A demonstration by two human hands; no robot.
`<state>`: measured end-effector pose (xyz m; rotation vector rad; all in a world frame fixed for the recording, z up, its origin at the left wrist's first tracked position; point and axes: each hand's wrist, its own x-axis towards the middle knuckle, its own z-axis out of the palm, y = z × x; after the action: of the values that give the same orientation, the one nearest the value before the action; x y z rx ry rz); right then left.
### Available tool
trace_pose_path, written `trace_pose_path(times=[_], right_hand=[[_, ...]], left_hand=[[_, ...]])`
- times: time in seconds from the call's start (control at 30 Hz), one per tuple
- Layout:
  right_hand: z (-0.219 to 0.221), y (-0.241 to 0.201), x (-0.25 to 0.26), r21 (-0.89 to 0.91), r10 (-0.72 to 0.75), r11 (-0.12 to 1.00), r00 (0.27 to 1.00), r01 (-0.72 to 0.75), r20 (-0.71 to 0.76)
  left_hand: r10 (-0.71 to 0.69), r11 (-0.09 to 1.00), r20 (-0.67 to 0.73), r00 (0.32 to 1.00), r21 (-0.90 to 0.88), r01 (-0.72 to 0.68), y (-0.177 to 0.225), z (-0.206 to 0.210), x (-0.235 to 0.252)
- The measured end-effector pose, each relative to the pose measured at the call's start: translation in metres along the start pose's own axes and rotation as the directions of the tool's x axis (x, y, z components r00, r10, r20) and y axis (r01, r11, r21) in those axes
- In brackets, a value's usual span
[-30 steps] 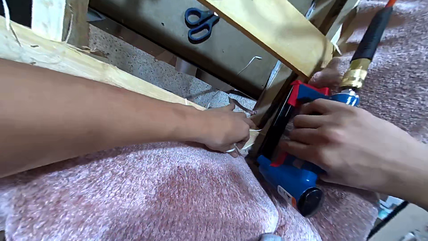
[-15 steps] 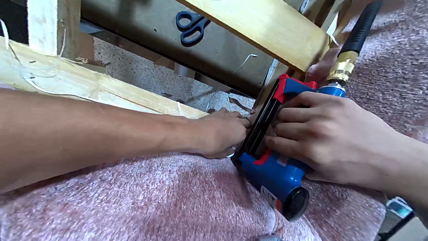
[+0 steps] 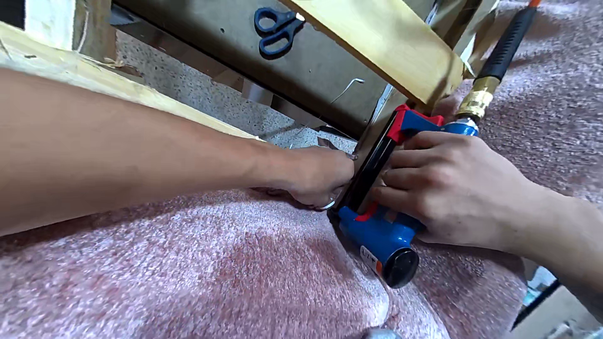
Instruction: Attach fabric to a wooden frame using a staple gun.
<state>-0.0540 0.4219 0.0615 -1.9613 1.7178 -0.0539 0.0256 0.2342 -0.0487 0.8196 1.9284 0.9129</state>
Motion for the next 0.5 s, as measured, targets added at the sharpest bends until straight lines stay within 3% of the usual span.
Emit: trace_pose_path(times=[0.13, 0.5], right_hand=[[0.011, -0.006, 0.007, 0.029, -0.021, 0.999, 0.999, 0.020, 0.040], [0.015, -0.007, 0.022, 0.005, 0.050, 0.999, 0.997, -0.051, 0.067]], left_hand=[[0.039, 0.997, -0.054, 0.998, -0.062, -0.042, -0.005, 0.003, 0.003], [0.016, 1.000, -0.055, 0.998, 0.012, -0.015, 0.001, -0.003, -0.001]])
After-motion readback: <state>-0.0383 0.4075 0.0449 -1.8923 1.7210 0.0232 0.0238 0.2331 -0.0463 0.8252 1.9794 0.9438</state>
